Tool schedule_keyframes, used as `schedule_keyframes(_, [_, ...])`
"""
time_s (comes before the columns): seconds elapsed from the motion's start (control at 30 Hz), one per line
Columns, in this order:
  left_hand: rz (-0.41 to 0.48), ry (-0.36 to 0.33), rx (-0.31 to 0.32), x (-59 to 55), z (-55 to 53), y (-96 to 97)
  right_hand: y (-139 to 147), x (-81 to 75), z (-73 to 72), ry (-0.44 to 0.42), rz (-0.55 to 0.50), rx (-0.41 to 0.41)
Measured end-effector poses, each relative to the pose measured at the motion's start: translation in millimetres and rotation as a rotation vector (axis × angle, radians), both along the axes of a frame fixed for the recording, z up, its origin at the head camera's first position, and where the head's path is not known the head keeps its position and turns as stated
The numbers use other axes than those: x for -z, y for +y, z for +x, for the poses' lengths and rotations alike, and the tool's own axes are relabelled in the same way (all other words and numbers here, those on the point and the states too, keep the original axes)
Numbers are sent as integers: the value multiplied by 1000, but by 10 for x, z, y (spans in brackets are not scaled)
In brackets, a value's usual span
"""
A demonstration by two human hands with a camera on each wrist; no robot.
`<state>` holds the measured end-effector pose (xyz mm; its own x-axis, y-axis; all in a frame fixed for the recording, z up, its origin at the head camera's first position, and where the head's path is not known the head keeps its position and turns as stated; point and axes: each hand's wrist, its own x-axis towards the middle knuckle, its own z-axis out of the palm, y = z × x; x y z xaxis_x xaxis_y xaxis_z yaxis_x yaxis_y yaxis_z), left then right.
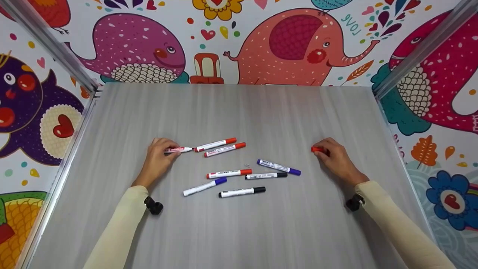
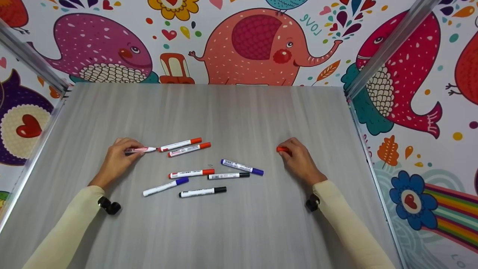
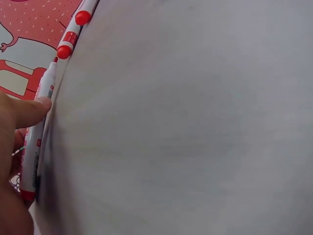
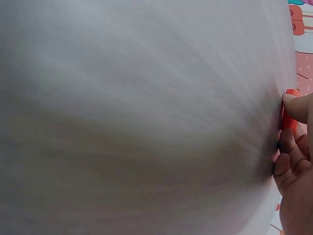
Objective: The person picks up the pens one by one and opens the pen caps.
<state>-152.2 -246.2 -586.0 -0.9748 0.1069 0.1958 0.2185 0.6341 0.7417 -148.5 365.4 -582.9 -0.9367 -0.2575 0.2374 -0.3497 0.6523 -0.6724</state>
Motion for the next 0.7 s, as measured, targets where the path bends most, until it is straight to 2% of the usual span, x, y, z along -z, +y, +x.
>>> schedule_keyframes(0.13, [-10, 19, 6, 7, -3, -9, 2, -3, 0, 2, 1, -1])
schedule_keyframes(0.4, [-16, 4, 11, 4, -1, -13, 12, -7, -8, -30, 23, 4])
schedule_keyframes(0.7, [-24, 10, 17, -6, 7, -7, 0, -21, -16, -9, 28, -5])
